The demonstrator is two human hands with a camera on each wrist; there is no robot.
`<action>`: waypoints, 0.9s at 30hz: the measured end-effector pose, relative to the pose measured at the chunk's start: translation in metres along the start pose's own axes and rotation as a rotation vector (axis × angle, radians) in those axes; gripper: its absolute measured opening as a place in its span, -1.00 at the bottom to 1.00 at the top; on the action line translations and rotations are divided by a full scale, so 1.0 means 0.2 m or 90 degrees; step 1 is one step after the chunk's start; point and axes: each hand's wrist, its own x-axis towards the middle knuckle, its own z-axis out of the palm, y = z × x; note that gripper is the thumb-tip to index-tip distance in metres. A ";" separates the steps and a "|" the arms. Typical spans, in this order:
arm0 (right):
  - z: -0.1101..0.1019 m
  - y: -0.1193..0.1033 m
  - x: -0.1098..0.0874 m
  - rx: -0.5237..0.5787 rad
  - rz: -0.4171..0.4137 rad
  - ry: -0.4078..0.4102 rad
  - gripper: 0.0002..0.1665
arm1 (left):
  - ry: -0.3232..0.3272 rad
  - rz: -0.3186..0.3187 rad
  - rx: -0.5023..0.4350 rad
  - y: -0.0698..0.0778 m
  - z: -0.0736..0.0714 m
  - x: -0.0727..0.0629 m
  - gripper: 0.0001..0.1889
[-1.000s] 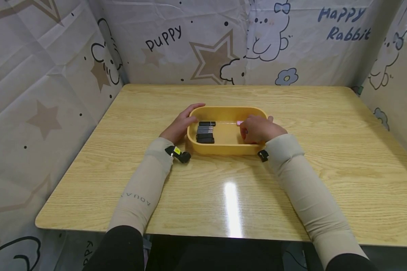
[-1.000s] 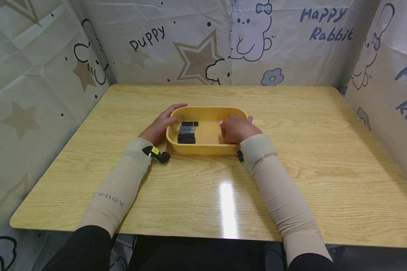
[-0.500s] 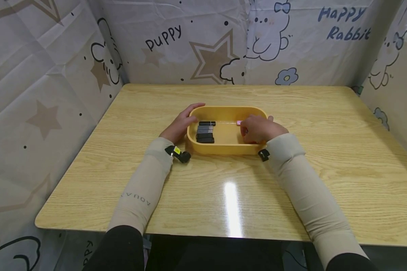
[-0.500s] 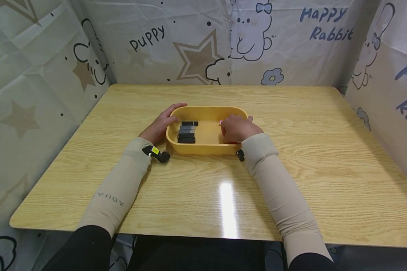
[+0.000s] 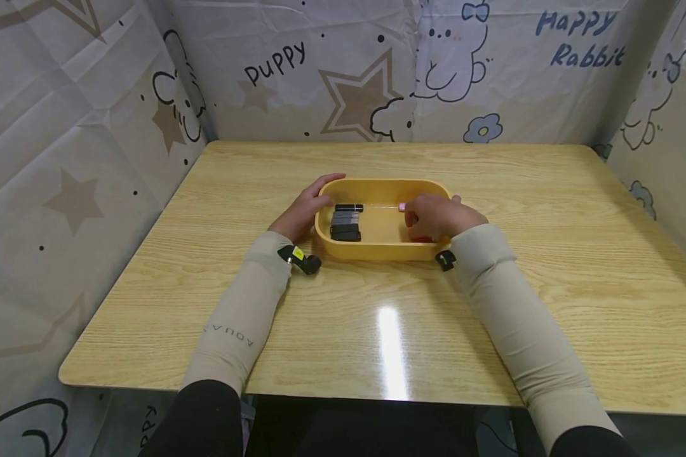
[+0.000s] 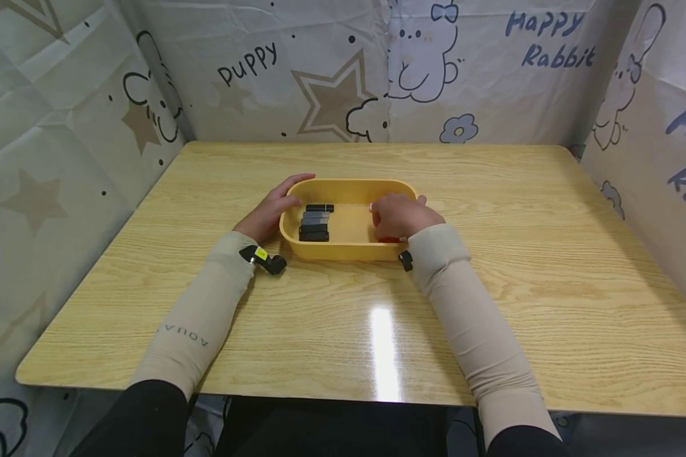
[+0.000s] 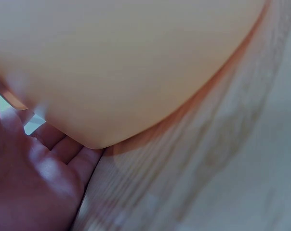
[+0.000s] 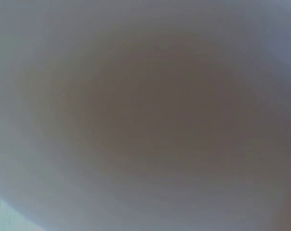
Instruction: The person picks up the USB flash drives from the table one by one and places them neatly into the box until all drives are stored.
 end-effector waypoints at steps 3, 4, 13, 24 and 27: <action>-0.01 0.00 0.00 0.009 -0.005 -0.004 -0.91 | 0.000 0.006 -0.005 -0.04 -0.01 0.02 -0.33; -0.01 0.00 -0.01 0.010 -0.007 -0.003 -0.90 | 0.001 0.008 -0.005 -0.05 -0.02 0.03 -0.33; -0.04 0.03 -0.02 0.030 -0.064 0.069 -0.81 | 0.015 0.016 0.007 -0.10 -0.03 0.07 -0.33; -0.08 0.08 -0.01 0.065 -0.066 0.149 -0.68 | 0.020 0.021 0.022 -0.10 -0.03 0.07 -0.35; -0.10 0.10 -0.02 0.075 -0.061 0.164 -0.61 | 0.024 0.017 0.027 -0.11 -0.02 0.08 -0.40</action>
